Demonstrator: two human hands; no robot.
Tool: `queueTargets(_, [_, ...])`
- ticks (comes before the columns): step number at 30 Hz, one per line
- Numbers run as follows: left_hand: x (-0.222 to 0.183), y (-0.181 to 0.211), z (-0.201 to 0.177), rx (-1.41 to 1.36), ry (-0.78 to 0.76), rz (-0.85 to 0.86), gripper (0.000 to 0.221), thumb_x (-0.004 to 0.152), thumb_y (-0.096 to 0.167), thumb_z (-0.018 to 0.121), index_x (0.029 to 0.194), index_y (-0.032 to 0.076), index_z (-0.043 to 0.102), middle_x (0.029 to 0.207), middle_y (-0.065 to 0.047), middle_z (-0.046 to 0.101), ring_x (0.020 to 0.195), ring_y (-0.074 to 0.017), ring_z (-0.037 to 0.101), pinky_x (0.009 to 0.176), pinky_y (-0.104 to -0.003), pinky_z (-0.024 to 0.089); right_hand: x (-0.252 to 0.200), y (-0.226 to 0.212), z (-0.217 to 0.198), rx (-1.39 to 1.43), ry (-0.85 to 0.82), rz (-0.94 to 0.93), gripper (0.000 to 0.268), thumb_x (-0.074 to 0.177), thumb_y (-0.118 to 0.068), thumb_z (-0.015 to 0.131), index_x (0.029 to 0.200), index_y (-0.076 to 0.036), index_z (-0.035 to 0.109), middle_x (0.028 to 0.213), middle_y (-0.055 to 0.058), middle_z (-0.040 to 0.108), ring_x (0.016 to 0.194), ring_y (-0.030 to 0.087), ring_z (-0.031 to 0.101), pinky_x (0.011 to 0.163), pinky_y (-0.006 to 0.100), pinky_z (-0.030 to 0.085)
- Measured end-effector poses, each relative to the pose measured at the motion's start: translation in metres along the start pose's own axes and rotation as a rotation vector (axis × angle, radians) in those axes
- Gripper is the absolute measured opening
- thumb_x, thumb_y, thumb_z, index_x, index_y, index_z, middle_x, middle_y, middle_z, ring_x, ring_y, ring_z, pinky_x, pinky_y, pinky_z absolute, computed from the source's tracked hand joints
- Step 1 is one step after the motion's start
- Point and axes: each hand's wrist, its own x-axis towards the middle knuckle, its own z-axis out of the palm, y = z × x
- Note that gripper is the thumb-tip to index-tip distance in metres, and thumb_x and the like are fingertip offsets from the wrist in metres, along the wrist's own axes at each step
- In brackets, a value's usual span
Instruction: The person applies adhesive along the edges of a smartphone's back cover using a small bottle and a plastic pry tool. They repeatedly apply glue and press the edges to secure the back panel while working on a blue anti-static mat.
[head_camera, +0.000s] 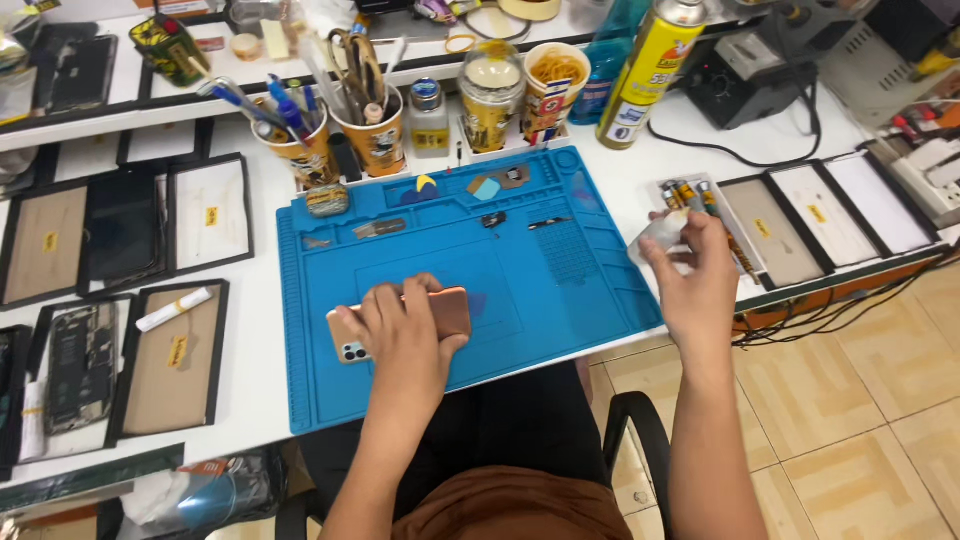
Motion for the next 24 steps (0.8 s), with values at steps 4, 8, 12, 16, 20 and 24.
queueTargets(4, [-0.003,0.006,-0.002,0.003,0.038,-0.001,0.084,0.058,0.021,0.100,0.123,0.016,0.049,0.107,-0.012,0.049,0.128,-0.0457,0.044,0.113,-0.081,0.007,0.026,0.027,0.001,-0.049,0.077,0.006,0.037,0.097,0.001,0.081,0.127,0.007,0.062,0.115,0.032,0.068,0.104,0.051,0.070,0.089,0.056,0.057])
queueTargets(8, [-0.003,0.007,0.000,0.024,0.057,0.015,0.084,0.056,0.023,0.101,0.122,0.015,0.049,0.105,-0.012,0.048,0.128,-0.0449,0.044,0.113,-0.081,0.009,0.022,0.027,0.007,-0.266,0.113,-0.153,0.053,0.090,0.008,0.083,0.137,0.011,0.059,0.123,0.035,0.065,0.113,0.055,0.062,0.093,0.057,0.055])
queueTargets(12, [-0.005,0.002,-0.008,-0.033,0.063,0.067,0.072,0.069,0.029,0.098,0.124,0.015,0.052,0.120,-0.015,0.047,0.123,-0.0385,0.044,0.113,-0.073,0.018,-0.014,0.000,0.010,-0.090,0.314,-0.363,0.060,0.105,0.018,0.070,0.152,0.005,0.035,0.139,0.026,0.036,0.128,0.044,0.055,0.086,0.048,0.055])
queueTargets(16, [-0.005,0.008,-0.008,-0.043,0.063,0.015,0.085,0.056,0.016,0.101,0.122,0.012,0.049,0.106,-0.015,0.050,0.129,-0.0465,0.043,0.113,-0.081,0.009,-0.049,-0.001,0.045,0.013,-0.015,-0.270,0.018,0.109,-0.002,0.067,0.126,-0.001,0.067,0.113,0.014,0.065,0.096,0.036,0.065,0.077,0.040,0.053])
queueTargets(20, [-0.005,0.008,-0.010,-0.070,0.032,0.035,0.081,0.062,0.012,0.098,0.125,0.013,0.047,0.108,-0.014,0.048,0.133,-0.0477,0.039,0.112,-0.082,0.003,-0.058,-0.029,0.079,0.047,-0.512,-0.316,0.022,0.103,-0.024,0.061,0.122,-0.017,0.071,0.101,0.001,0.073,0.092,0.026,0.065,0.081,0.038,0.054])
queueTargets(24, [-0.008,0.012,-0.014,-0.058,0.053,0.040,0.079,0.064,0.011,0.098,0.125,0.012,0.048,0.108,-0.016,0.049,0.132,-0.0483,0.040,0.112,-0.082,0.006,-0.053,-0.032,0.101,-0.106,-0.674,-0.352,0.013,0.104,-0.025,0.061,0.111,-0.023,0.072,0.090,-0.002,0.069,0.098,0.023,0.059,0.089,0.041,0.048])
